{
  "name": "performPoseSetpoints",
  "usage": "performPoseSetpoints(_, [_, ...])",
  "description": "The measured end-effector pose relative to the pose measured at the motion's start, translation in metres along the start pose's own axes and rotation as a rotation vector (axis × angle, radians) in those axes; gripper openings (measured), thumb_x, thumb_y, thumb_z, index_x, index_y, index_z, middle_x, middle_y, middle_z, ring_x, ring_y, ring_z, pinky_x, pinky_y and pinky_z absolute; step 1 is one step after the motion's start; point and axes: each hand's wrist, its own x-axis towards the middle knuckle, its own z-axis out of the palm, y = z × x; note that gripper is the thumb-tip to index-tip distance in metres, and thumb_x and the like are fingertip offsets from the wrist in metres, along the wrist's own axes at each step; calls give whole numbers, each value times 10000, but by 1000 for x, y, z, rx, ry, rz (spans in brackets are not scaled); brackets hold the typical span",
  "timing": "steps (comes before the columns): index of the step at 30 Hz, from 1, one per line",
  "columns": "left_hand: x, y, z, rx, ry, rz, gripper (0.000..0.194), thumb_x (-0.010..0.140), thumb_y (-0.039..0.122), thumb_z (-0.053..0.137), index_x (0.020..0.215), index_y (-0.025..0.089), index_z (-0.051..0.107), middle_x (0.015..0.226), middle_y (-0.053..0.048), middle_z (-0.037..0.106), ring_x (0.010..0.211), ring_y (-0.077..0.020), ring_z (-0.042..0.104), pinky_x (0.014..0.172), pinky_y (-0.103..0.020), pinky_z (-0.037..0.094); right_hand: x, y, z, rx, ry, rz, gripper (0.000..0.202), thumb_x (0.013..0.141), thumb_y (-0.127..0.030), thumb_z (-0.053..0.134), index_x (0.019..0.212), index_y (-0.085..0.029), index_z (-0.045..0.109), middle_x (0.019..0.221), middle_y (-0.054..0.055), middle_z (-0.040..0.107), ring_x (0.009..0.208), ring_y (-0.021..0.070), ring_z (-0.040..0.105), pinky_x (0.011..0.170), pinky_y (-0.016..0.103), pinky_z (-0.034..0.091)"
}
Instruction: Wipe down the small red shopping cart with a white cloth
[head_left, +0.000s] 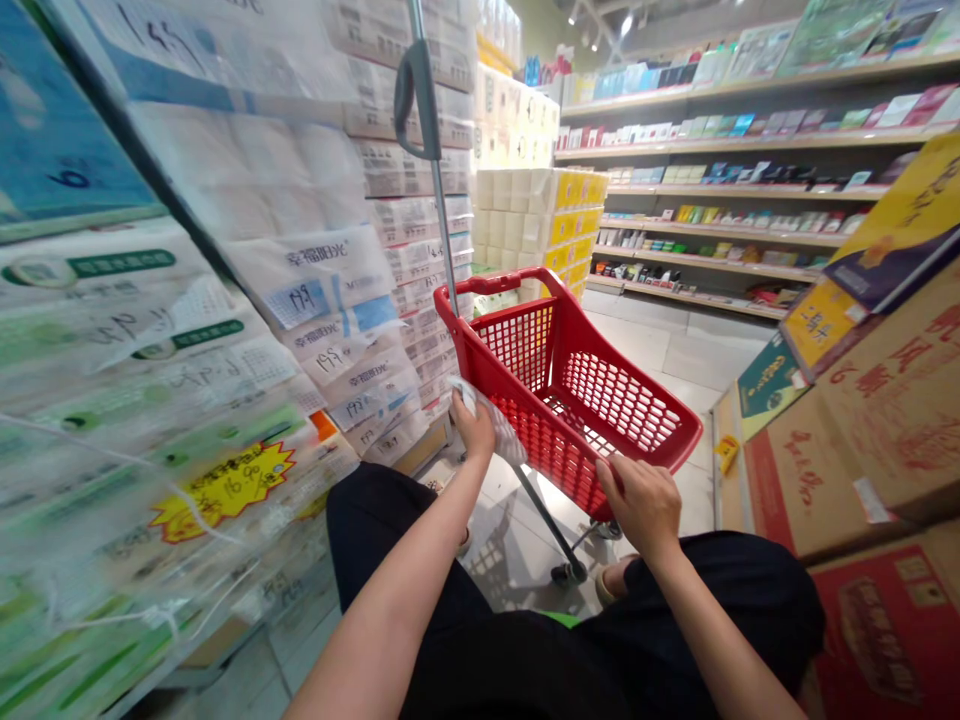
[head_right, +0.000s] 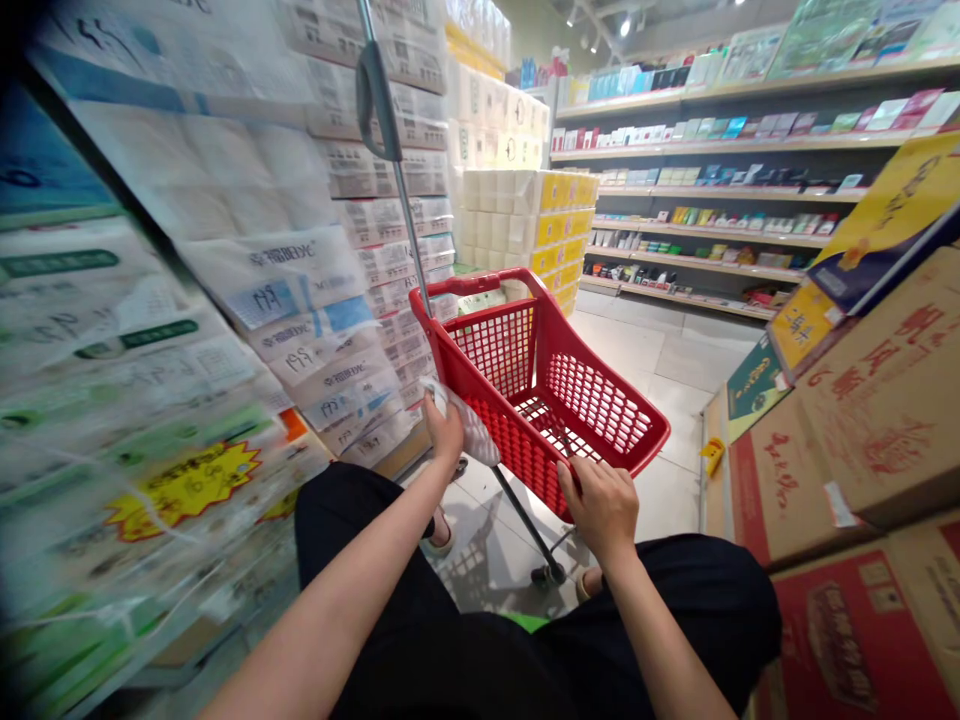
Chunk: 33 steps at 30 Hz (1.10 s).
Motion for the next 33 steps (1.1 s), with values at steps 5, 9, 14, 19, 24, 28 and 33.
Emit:
performPoseSetpoints(5, [73, 53, -8, 22, 217, 272, 449, 952, 141, 441, 1395, 84, 397, 1321, -139, 463, 1220, -187, 420, 1116, -332, 298, -1, -2, 0, 5, -25, 1, 283, 963, -371, 457, 810, -202, 625, 711, 22, 656, 688, 152, 541, 718, 307, 284])
performPoseSetpoints(9, [121, 75, -17, 118, 38, 494, 415, 892, 26, 470, 1297, 109, 513, 1291, -77, 470, 1210, -165, 386, 1146, -364, 244, -2, -4, 0, 14, -17, -7, 280, 964, -378, 462, 821, -204, 629, 720, 25, 662, 693, 158, 548, 722, 314, 289])
performPoseSetpoints(14, [123, 72, -8, 147, -256, 586, 388, 833, -34, 430, 1129, 129, 622, 1175, -56, 616, 1179, -165, 462, 1132, -404, 298, -2, -4, 1, -3, -21, 1, 276, 962, -383, 479, 809, -207, 626, 710, 14, 653, 694, 154, 552, 720, 317, 286])
performPoseSetpoints(19, [52, 69, 4, 123, -345, 607, 361, 852, 24, 409, 1057, 190, 656, 1131, -48, 655, 1175, -193, 528, 1092, -404, 377, 1, -5, -1, -10, -41, -1, 284, 960, -388, 489, 782, -203, 611, 693, 5, 639, 691, 148, 549, 715, 318, 285])
performPoseSetpoints(24, [-51, 86, 5, 41, -564, 676, 367, 888, 93, 406, 1178, 197, 606, 1204, -66, 636, 1225, -225, 514, 1069, -443, 391, 2, -1, 1, 30, -53, -3, 286, 984, -348, 422, 845, -199, 623, 773, 19, 671, 735, 157, 568, 730, 321, 299])
performPoseSetpoints(28, [-104, 105, -3, 141, -722, 852, 433, 921, 207, 440, 1352, 210, 484, 1366, -71, 540, 1319, -221, 432, 1108, -405, 348, -3, 7, 3, 66, -33, -24, 326, 994, -278, 336, 940, -171, 639, 875, 54, 695, 798, 177, 585, 743, 324, 322])
performPoseSetpoints(33, [-73, 102, -10, 396, -804, 1220, 469, 932, 294, 453, 1399, 247, 433, 1465, -56, 445, 1369, -239, 368, 1094, -417, 335, -4, 11, 2, 62, -38, -29, 321, 988, -277, 337, 907, -171, 629, 854, 54, 685, 789, 180, 584, 740, 327, 328])
